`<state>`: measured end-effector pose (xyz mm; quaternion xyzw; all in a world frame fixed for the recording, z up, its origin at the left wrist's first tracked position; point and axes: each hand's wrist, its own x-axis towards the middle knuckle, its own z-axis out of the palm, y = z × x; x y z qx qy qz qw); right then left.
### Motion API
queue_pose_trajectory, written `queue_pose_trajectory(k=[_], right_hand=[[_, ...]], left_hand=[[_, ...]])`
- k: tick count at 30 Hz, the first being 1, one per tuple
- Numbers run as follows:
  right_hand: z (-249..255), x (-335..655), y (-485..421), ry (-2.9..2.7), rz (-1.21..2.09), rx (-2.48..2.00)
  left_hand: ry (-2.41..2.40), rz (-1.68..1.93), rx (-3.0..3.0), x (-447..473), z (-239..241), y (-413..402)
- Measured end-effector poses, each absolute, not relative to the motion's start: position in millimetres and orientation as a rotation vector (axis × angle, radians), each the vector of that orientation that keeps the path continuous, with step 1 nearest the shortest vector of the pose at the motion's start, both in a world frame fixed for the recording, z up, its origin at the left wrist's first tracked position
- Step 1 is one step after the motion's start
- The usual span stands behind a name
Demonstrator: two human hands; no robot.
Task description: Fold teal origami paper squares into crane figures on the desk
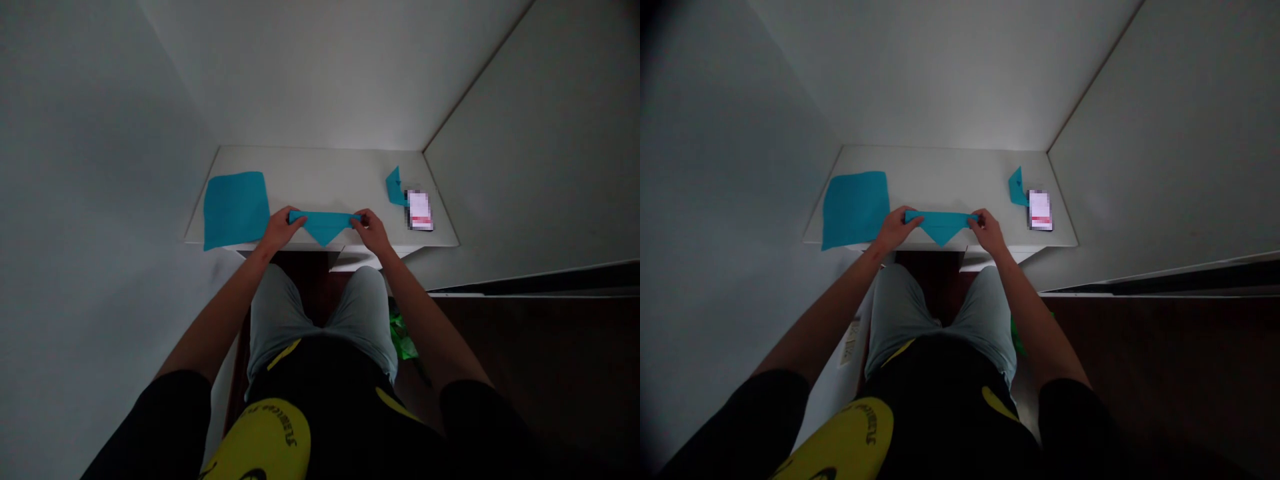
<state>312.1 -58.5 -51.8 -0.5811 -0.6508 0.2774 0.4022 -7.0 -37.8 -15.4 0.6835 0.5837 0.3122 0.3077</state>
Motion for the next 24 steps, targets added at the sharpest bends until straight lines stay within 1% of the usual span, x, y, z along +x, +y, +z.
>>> queue_pose_trajectory(k=[2,6,11,17,24], right_hand=[[-61.6,307.9,-52.7,-1.664,0.703,-1.553],[-71.3,302.4,-55.6,-1.798,0.558,-1.629],[-67.5,301.8,-61.5,-1.869,0.499,-1.614],[-67.5,288.3,-59.8,-1.733,0.476,-1.702],[-70.9,270.5,-64.0,-1.647,0.432,-1.754]], left_hand=[[1.637,0.738,1.833,-1.4,-24.8,-32.8],[1.771,0.662,1.931,2.1,-44.2,-39.3],[1.804,0.793,1.903,3.0,-54.1,-50.0],[1.811,0.986,1.748,8.1,-59.7,-51.4],[1.764,0.986,1.817,5.8,-60.4,-56.3]])
